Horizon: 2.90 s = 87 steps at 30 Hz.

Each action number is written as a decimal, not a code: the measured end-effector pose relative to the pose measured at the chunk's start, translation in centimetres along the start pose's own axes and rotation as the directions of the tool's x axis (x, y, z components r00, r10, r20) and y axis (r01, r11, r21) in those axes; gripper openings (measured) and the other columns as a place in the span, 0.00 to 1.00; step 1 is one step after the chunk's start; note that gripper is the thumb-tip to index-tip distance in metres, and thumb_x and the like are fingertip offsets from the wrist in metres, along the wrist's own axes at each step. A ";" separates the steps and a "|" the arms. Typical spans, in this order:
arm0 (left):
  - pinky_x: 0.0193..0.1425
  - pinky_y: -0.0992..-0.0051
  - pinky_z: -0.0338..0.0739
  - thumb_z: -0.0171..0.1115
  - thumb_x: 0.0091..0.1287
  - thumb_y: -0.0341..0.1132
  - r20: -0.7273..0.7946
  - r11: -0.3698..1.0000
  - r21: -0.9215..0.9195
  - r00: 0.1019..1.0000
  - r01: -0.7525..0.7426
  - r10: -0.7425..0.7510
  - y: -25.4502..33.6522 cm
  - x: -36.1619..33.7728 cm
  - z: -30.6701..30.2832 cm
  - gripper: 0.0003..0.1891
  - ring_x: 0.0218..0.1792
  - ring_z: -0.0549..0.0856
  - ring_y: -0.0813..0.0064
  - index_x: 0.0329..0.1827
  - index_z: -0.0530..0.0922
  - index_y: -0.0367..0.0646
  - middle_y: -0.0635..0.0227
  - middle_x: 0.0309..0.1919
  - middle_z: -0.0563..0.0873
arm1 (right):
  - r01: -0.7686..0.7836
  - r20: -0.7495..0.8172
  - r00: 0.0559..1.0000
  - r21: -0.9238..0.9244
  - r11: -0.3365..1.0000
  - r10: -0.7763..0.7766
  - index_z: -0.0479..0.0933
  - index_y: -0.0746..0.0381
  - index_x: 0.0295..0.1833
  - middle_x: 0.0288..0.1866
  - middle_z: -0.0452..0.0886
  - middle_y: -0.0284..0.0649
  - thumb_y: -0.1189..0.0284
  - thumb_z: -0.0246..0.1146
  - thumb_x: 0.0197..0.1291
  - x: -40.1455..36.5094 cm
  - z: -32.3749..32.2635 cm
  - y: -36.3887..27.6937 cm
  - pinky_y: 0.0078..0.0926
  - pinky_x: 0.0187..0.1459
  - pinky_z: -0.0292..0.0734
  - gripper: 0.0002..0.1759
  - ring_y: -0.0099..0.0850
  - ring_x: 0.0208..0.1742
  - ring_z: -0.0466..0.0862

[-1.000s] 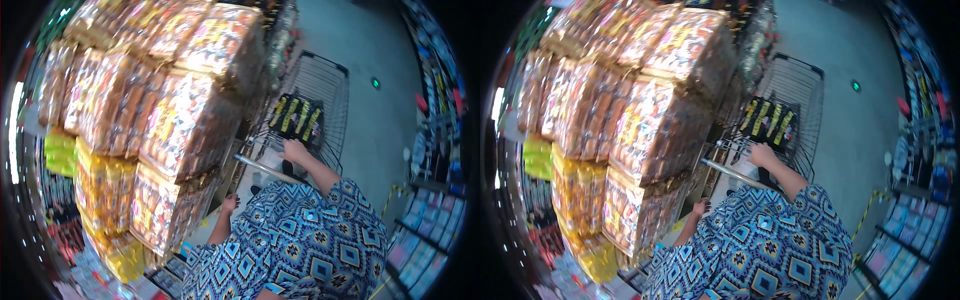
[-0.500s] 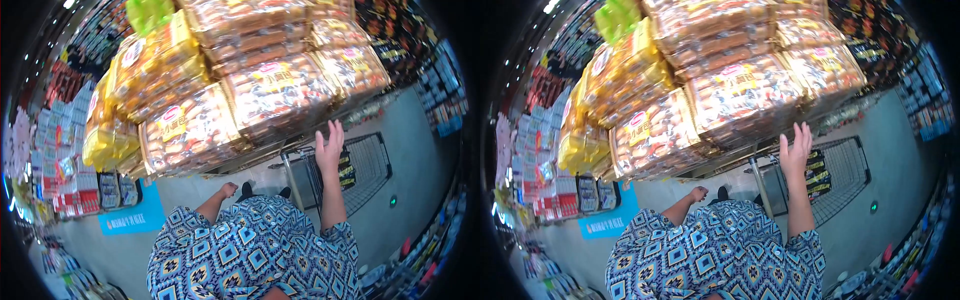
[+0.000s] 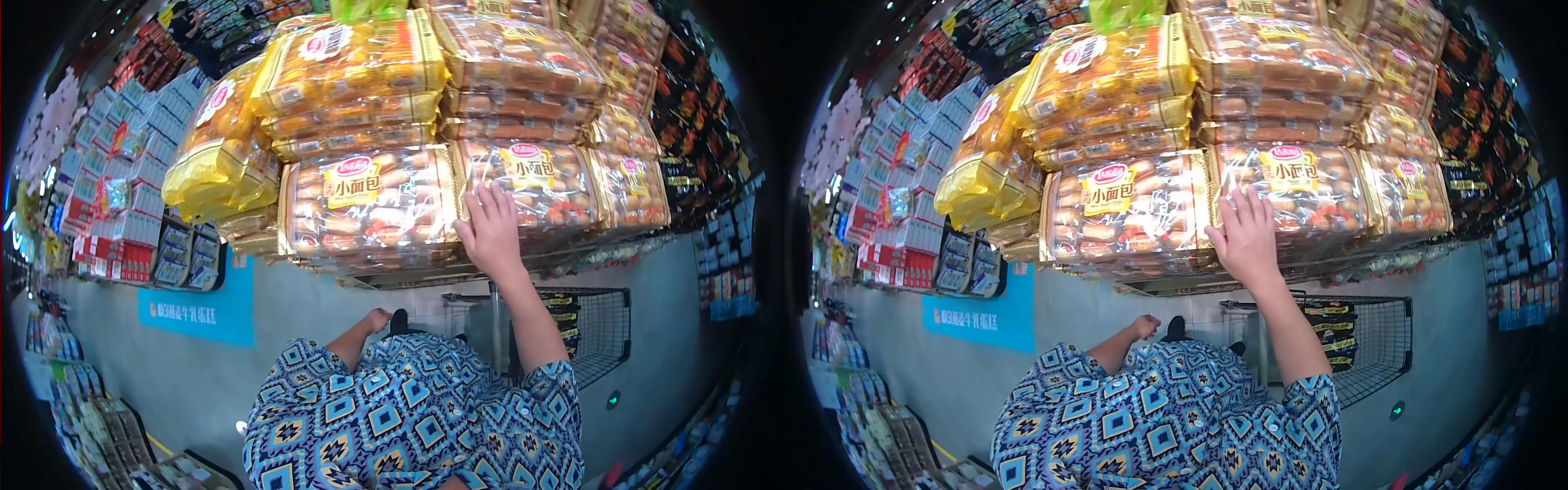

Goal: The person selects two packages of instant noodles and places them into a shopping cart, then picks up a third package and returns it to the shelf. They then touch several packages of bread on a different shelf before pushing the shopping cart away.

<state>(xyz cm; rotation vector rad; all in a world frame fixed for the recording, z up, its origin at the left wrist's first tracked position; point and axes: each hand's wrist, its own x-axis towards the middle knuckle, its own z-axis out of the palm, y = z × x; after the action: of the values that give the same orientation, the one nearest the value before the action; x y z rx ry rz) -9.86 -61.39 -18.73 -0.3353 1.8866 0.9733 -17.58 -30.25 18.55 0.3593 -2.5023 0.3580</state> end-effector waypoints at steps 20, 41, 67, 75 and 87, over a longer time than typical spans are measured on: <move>0.45 0.73 0.81 0.52 0.71 0.42 0.245 0.838 -0.530 0.921 -0.134 0.302 12.0 -3.5 1.2 0.18 0.41 0.84 0.73 0.59 0.73 0.46 0.66 0.46 0.83 | -0.063 0.058 0.996 0.023 0.998 0.061 0.73 0.65 0.60 0.66 0.67 0.60 0.58 0.66 0.57 -0.6 -0.3 -0.5 0.52 0.67 0.57 0.30 0.57 0.68 0.65; 0.61 0.68 0.76 0.44 0.77 0.41 0.300 0.471 -0.860 0.552 -0.196 0.778 22.0 -18.5 -8.2 0.24 0.56 0.81 0.64 0.68 0.64 0.31 0.52 0.60 0.77 | -0.277 0.138 0.961 0.541 0.794 0.241 0.81 0.67 0.47 0.49 0.83 0.50 0.72 0.59 0.64 3.1 -2.6 -4.6 0.40 0.59 0.71 0.11 0.46 0.54 0.81; 0.57 0.70 0.79 0.47 0.76 0.40 0.146 0.429 -0.837 0.616 -0.341 0.774 22.1 -17.7 -6.5 0.22 0.50 0.84 0.69 0.65 0.69 0.34 0.53 0.56 0.80 | -0.003 0.128 0.991 0.311 0.950 -0.039 0.80 0.64 0.50 0.55 0.79 0.51 0.66 0.68 0.56 3.0 1.2 -4.6 0.39 0.61 0.70 0.18 0.46 0.58 0.78; 0.57 0.67 0.79 0.45 0.77 0.43 0.131 0.408 -0.856 0.632 -0.316 0.764 22.3 -17.5 -6.2 0.21 0.50 0.83 0.67 0.62 0.70 0.35 0.56 0.51 0.81 | 0.142 0.229 0.962 0.045 0.989 -0.148 0.71 0.58 0.65 0.68 0.67 0.52 0.57 0.71 0.49 1.8 2.6 -5.7 0.51 0.68 0.55 0.37 0.50 0.69 0.65; 0.53 0.72 0.79 0.44 0.77 0.39 -0.218 0.314 -0.735 0.648 -0.601 0.730 19.0 -19.0 -6.6 0.19 0.45 0.85 0.71 0.51 0.77 0.31 0.56 0.46 0.85 | 0.126 0.237 0.960 0.105 0.987 -0.147 0.72 0.61 0.64 0.66 0.70 0.51 0.60 0.74 0.47 2.5 1.0 -6.1 0.49 0.66 0.59 0.38 0.49 0.67 0.68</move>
<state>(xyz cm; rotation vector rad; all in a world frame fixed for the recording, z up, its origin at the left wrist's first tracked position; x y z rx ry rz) -15.54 -57.20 7.98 0.1118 1.3177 2.3453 -18.05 -36.68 20.21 0.6442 -2.6868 0.3907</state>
